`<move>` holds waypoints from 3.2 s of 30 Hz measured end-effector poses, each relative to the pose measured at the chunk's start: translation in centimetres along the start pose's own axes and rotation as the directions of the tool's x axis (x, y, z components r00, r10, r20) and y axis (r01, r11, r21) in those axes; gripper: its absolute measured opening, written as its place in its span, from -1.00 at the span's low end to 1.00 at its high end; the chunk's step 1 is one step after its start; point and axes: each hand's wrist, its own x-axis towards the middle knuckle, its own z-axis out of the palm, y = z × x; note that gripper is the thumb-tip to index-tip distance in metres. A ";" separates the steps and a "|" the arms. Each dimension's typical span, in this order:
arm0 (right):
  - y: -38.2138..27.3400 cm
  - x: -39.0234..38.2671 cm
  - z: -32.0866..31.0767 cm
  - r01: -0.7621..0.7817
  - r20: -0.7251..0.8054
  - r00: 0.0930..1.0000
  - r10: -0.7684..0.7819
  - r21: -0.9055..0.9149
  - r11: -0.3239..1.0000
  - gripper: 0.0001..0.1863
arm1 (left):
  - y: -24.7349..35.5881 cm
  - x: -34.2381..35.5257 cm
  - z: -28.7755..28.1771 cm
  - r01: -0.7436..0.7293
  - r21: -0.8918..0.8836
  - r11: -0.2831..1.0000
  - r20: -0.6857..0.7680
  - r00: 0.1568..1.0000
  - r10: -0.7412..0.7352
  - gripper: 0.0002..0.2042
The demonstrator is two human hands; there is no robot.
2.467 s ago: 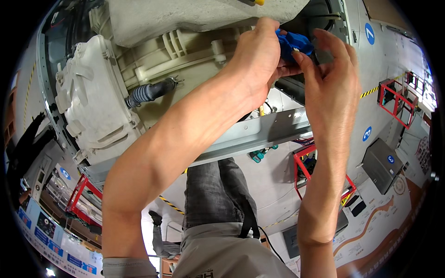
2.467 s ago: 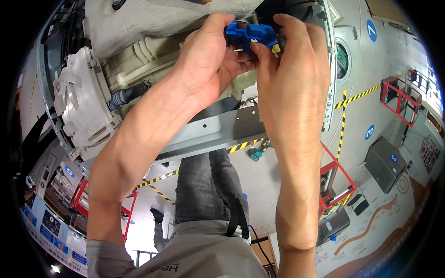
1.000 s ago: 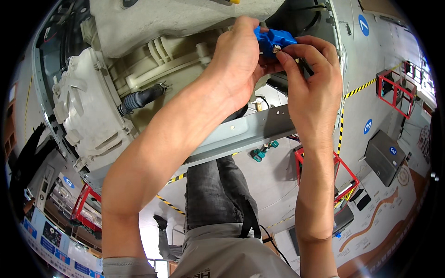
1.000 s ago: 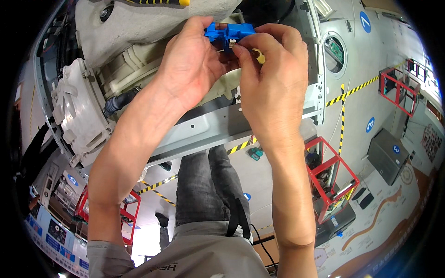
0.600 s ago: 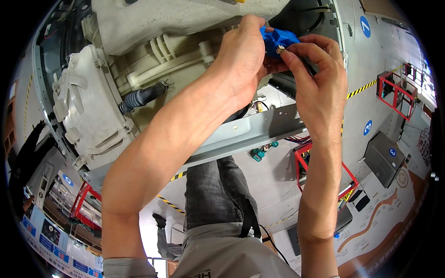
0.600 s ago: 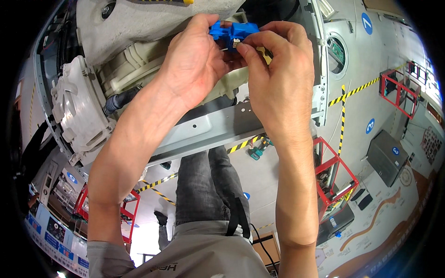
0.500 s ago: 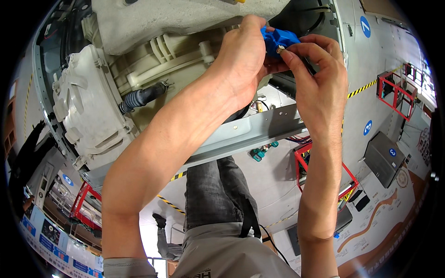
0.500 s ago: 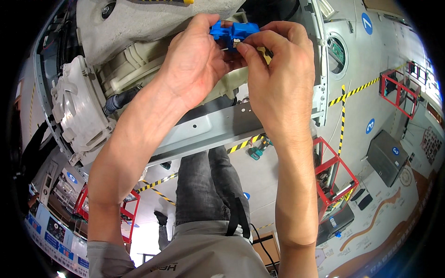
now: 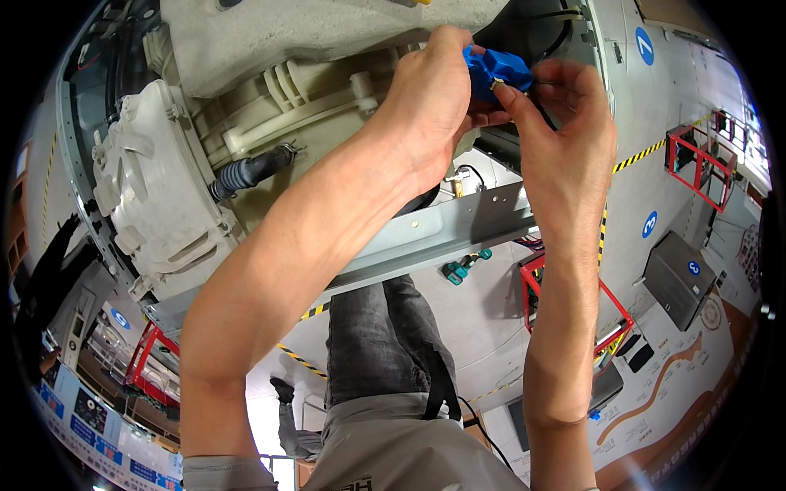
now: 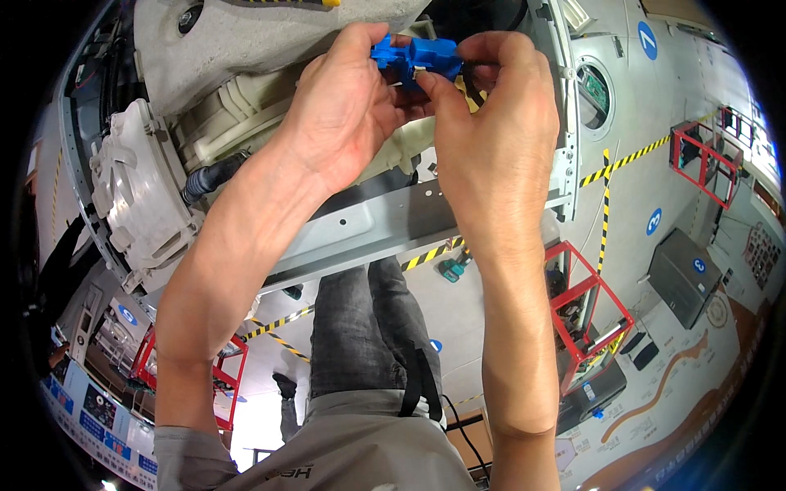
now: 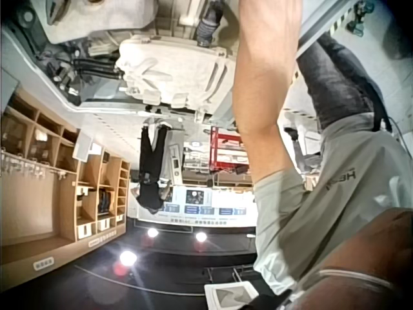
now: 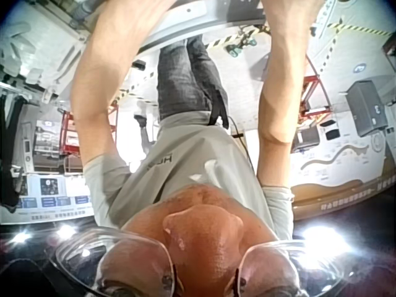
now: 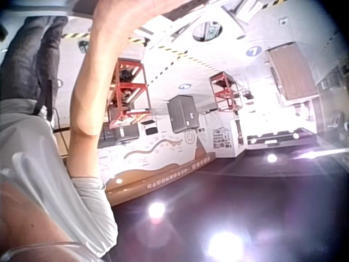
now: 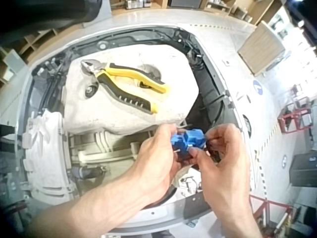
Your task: The person disconnects and reconnects electrical components inside a washing machine, using pliers to manipulate wires and connectors.
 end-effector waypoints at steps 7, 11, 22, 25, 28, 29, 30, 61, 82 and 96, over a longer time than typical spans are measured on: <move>0.2 0.0 0.0 -0.070 0.046 0.997 0.068 0.032 0.997 -0.68 | 0.1 -0.3 0.7 -0.005 0.030 1.000 -0.056 0.998 0.007 -0.70; -0.1 0.0 0.2 -0.062 0.048 0.997 0.062 -0.012 0.998 -0.70 | -0.1 -0.3 0.5 -0.029 0.044 0.999 -0.038 0.999 0.030 -0.71; 1.5 -0.8 -2.6 -0.004 0.038 0.999 -0.001 0.152 0.988 -0.60 | -0.6 -0.2 1.0 -0.129 0.191 0.973 -0.046 0.989 0.141 -0.63; 2.7 -1.5 -6.0 -0.122 -0.030 0.992 0.125 0.103 0.987 -0.65 | -0.8 -0.1 0.6 -0.176 0.357 0.918 0.009 0.983 0.185 -0.62; 3.5 -2.3 -7.4 -0.091 0.017 0.996 0.092 -0.012 0.996 -0.71 | -0.7 -0.7 1.3 -0.250 0.506 0.825 0.046 0.963 0.264 -0.55; 3.8 -2.5 -7.6 -0.039 0.042 0.998 0.041 -0.058 0.998 -0.72 | -0.8 -0.9 1.4 -0.297 0.538 0.789 0.078 0.950 0.304 -0.50; 3.6 -2.9 -7.6 -0.022 0.082 0.996 0.028 -0.074 0.997 -0.71 | -0.9 -0.9 1.4 -0.343 0.566 0.750 0.112 0.933 0.342 -0.44; 0.0 -9.2 -5.7 -0.109 0.135 0.987 0.083 0.197 0.974 -0.46 | -0.8 0.1 0.7 -0.460 0.465 0.756 0.149 0.883 0.445 -0.66; 0.5 -4.1 -9.3 -0.365 0.096 0.837 0.538 0.831 0.420 -0.69 | -1.5 -0.2 0.4 -0.526 0.750 0.400 0.396 0.842 0.365 -0.56; -3.1 -4.5 -5.3 0.011 0.048 0.999 -0.025 0.267 0.964 -0.59 | -2.4 1.2 3.0 -0.386 0.699 0.602 0.386 0.912 0.137 -0.28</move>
